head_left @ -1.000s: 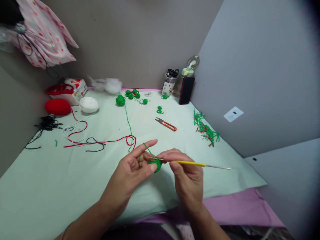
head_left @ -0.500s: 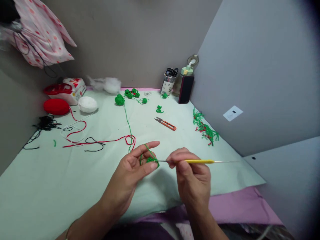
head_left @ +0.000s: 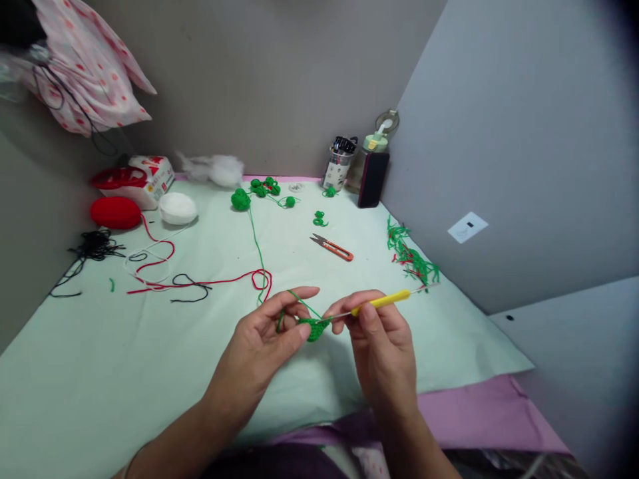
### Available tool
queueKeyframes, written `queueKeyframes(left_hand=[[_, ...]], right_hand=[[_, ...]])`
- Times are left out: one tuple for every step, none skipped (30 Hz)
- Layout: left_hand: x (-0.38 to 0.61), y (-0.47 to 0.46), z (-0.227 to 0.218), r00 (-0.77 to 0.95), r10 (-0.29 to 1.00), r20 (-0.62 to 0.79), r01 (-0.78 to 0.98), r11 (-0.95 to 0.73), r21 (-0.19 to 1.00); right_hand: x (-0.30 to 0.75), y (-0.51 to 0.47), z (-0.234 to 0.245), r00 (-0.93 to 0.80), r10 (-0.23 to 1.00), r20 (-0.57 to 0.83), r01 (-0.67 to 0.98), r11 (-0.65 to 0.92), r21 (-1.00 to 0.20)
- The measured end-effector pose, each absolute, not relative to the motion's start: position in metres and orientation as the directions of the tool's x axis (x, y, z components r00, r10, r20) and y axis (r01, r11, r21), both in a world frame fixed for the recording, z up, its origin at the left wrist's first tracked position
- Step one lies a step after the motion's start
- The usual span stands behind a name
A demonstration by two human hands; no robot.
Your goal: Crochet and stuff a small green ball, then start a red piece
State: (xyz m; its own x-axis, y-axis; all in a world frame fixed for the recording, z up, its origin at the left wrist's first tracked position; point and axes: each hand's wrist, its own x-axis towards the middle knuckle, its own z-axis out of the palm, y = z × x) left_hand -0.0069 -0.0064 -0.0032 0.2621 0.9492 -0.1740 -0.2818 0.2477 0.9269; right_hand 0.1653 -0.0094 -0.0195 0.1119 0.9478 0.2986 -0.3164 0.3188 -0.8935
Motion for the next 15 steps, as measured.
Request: queueKeyframes(left_hand=[[-0.007,-0.006,-0.003,0.260,0.950,-0.174,-0.273,0.246,0.930],[-0.006,-0.006,-0.002,0.258,0.950,-0.174,-0.264,0.242,0.934],[-0.006,-0.006,-0.002,0.252,0.952,-0.173,-0.252,0.237,0.938],[-0.006,-0.005,-0.001,0.243,0.955,-0.169,-0.240,0.228,0.944],[-0.006,-0.005,-0.001,0.233,0.958,-0.165,-0.228,0.219,0.949],[-0.007,-0.005,0.000,0.224,0.961,-0.162,-0.213,0.211,0.954],[-0.007,-0.004,0.000,0.217,0.963,-0.160,-0.197,0.203,0.959],[-0.007,-0.004,0.000,0.211,0.965,-0.155,-0.180,0.194,0.964],[-0.007,-0.004,0.001,0.209,0.967,-0.148,-0.162,0.184,0.970],[-0.007,-0.004,0.001,0.204,0.969,-0.141,-0.144,0.172,0.975],[-0.007,-0.004,0.001,0.194,0.972,-0.129,-0.124,0.155,0.980],[-0.007,-0.004,0.002,0.178,0.978,-0.112,-0.103,0.132,0.986],[-0.006,-0.005,0.003,0.154,0.984,-0.090,-0.080,0.103,0.991],[-0.005,-0.005,0.003,0.124,0.990,-0.063,-0.053,0.070,0.996],[-0.004,-0.006,0.004,0.094,0.995,-0.030,-0.026,0.033,0.999]], right_hand=[[0.166,-0.010,-0.020,0.106,0.948,0.300,-0.303,0.318,-0.898],[0.166,-0.011,-0.021,0.101,0.947,0.305,-0.285,0.321,-0.903],[0.167,-0.012,-0.022,0.098,0.944,0.314,-0.263,0.329,-0.907],[0.167,-0.013,-0.023,0.099,0.939,0.330,-0.238,0.344,-0.908],[0.168,-0.014,-0.023,0.101,0.931,0.351,-0.211,0.364,-0.907],[0.168,-0.015,-0.024,0.102,0.922,0.374,-0.182,0.387,-0.904],[0.168,-0.016,-0.023,0.101,0.912,0.397,-0.154,0.408,-0.900],[0.168,-0.016,-0.023,0.097,0.904,0.417,-0.129,0.427,-0.895],[0.168,-0.017,-0.022,0.090,0.897,0.433,-0.103,0.441,-0.892],[0.168,-0.018,-0.021,0.083,0.891,0.447,-0.073,0.453,-0.889],[0.168,-0.019,-0.020,0.076,0.883,0.464,-0.038,0.467,-0.883],[0.168,-0.019,-0.019,0.069,0.869,0.490,0.003,0.491,-0.871],[0.168,-0.020,-0.019,0.058,0.848,0.527,0.048,0.525,-0.850],[0.168,-0.021,-0.019,0.040,0.819,0.572,0.096,0.567,-0.818],[0.169,-0.022,-0.019,0.013,0.781,0.625,0.146,0.617,-0.774]])
